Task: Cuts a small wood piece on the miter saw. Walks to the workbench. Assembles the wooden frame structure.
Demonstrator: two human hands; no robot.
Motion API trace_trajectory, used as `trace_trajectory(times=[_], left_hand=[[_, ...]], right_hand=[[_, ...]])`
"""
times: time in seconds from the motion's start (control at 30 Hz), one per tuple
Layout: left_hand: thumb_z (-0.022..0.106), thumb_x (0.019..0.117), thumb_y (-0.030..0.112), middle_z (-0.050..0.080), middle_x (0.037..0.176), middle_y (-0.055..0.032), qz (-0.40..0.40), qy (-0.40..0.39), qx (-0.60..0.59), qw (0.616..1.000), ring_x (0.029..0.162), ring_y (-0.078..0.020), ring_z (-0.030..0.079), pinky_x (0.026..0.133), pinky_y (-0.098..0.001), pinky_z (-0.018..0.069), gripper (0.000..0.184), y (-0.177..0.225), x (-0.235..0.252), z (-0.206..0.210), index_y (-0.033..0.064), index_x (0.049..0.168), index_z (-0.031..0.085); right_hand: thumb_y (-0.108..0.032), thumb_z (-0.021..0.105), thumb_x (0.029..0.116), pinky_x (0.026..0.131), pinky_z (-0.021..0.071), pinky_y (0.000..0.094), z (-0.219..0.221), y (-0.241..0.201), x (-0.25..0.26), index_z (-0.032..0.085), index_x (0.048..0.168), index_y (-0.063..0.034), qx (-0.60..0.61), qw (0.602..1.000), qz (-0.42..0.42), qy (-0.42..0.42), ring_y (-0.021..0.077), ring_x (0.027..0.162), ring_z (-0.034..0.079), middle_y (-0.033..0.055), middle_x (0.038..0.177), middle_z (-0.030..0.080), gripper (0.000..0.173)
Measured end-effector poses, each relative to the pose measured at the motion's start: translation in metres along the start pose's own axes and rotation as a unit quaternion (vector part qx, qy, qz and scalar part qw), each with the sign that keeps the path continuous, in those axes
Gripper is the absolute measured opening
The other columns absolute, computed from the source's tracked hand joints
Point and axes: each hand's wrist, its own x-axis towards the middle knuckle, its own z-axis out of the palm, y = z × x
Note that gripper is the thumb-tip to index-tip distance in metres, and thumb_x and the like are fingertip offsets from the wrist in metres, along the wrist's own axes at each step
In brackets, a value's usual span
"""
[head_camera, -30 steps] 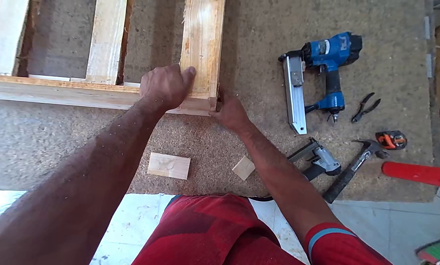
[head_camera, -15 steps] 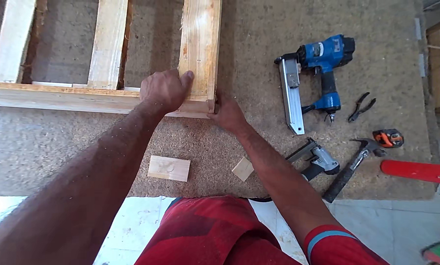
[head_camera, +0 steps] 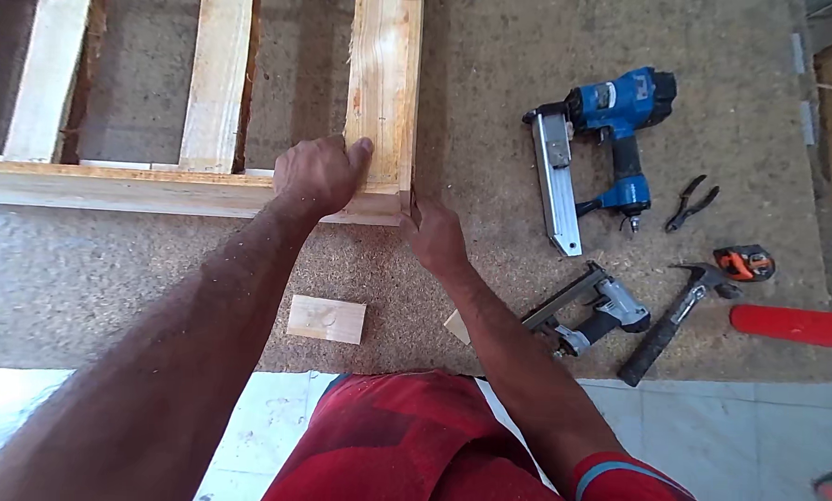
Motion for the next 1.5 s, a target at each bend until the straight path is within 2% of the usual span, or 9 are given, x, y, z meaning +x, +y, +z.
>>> trace_trajectory(times=[0.13,0.33,0.5,0.87,1.07,1.17,1.3,1.4,1.5], left_hand=[[0.013,0.0997,0.073,0.069,0.100,-0.0249,-0.002,0.003,-0.007,1.000,0.101,-0.0471,0.067,0.076,-0.0710,0.0482,0.084,0.000,-0.002,-0.001,0.0067,0.101,0.064],[0.012,0.1001,0.072,0.069,0.099,-0.0243,0.000,0.004,-0.001,1.000,0.101,-0.0460,0.068,0.076,-0.0694,0.0488,0.084,0.001,-0.001,-0.002,0.0068,0.100,0.064],[0.014,0.1001,0.072,0.069,0.098,-0.0233,0.000,0.005,-0.005,1.000,0.101,-0.0456,0.068,0.076,-0.0688,0.0488,0.082,0.000,-0.001,-0.001,0.0069,0.099,0.064],[0.012,0.1000,0.072,0.069,0.097,-0.0237,0.004,0.006,0.002,1.000,0.099,-0.0457,0.068,0.074,-0.0689,0.0488,0.084,0.000,-0.001,0.000,0.0062,0.097,0.063],[0.012,0.1000,0.072,0.068,0.099,-0.0263,0.004,0.007,0.003,1.000,0.101,-0.0482,0.067,0.075,-0.0709,0.0479,0.085,0.001,-0.003,0.000,0.0044,0.100,0.063],[0.013,0.0993,0.074,0.068,0.099,-0.0283,0.002,0.015,0.001,1.000,0.101,-0.0506,0.066,0.076,-0.0737,0.0469,0.086,0.002,-0.003,0.000,0.0039,0.101,0.063],[0.013,0.0988,0.074,0.067,0.096,-0.0280,-0.003,0.022,0.004,1.000,0.099,-0.0514,0.066,0.074,-0.0737,0.0461,0.086,0.004,-0.002,0.002,0.0043,0.097,0.063],[0.014,0.0996,0.073,0.067,0.095,-0.0279,-0.010,0.023,0.009,1.000,0.098,-0.0514,0.066,0.074,-0.0730,0.0461,0.085,0.005,-0.002,0.001,0.0045,0.096,0.063],[0.012,0.0997,0.074,0.067,0.096,-0.0286,-0.009,0.023,0.016,1.000,0.099,-0.0515,0.066,0.075,-0.0732,0.0462,0.086,0.005,-0.001,0.002,0.0038,0.097,0.062]], right_hand=[[-0.025,0.067,0.0991,0.089,0.0601,0.0463,0.008,-0.013,-0.010,0.064,0.138,-0.0053,0.020,0.997,0.062,0.039,0.0252,0.098,0.074,0.0116,0.116,0.075,0.044],[-0.020,0.067,0.0984,0.088,0.0612,0.0436,0.020,-0.015,-0.013,0.069,0.132,-0.0071,0.034,0.993,0.092,0.072,0.0221,0.095,0.076,0.0097,0.110,0.077,0.036],[-0.017,0.065,0.0985,0.081,0.0615,0.0429,0.025,-0.016,-0.011,0.075,0.118,-0.0067,0.024,0.991,0.071,0.113,0.0206,0.086,0.075,0.0084,0.100,0.078,0.024],[-0.010,0.065,0.0970,0.081,0.0620,0.0411,0.023,0.001,-0.014,0.078,0.108,-0.0046,0.011,0.987,-0.032,0.158,0.0217,0.089,0.076,0.0099,0.100,0.078,0.018],[-0.004,0.059,0.0972,0.093,0.0597,0.0412,0.006,0.010,-0.013,0.076,0.118,-0.0063,0.055,0.995,-0.039,0.075,0.0221,0.105,0.074,0.0099,0.116,0.076,0.027],[-0.011,0.057,0.1014,0.094,0.0595,0.0402,-0.003,0.023,-0.007,0.073,0.128,-0.0135,0.123,0.990,0.055,0.035,0.0157,0.104,0.073,0.0047,0.117,0.076,0.031],[-0.014,0.063,0.0991,0.097,0.0594,0.0377,-0.002,0.042,-0.008,0.067,0.131,-0.0085,0.187,0.970,0.152,0.040,0.0147,0.108,0.072,0.0064,0.121,0.074,0.033],[-0.021,0.077,0.0899,0.093,0.0608,0.0439,-0.001,0.042,-0.007,0.056,0.146,-0.0095,0.173,0.977,0.125,-0.005,0.0224,0.108,0.071,0.0104,0.137,0.065,0.061],[-0.029,0.090,0.0774,0.102,0.0558,0.0503,-0.001,0.033,0.013,0.029,0.163,-0.0159,0.133,0.988,0.047,-0.062,0.0289,0.126,0.062,0.0122,0.157,0.046,0.106]])
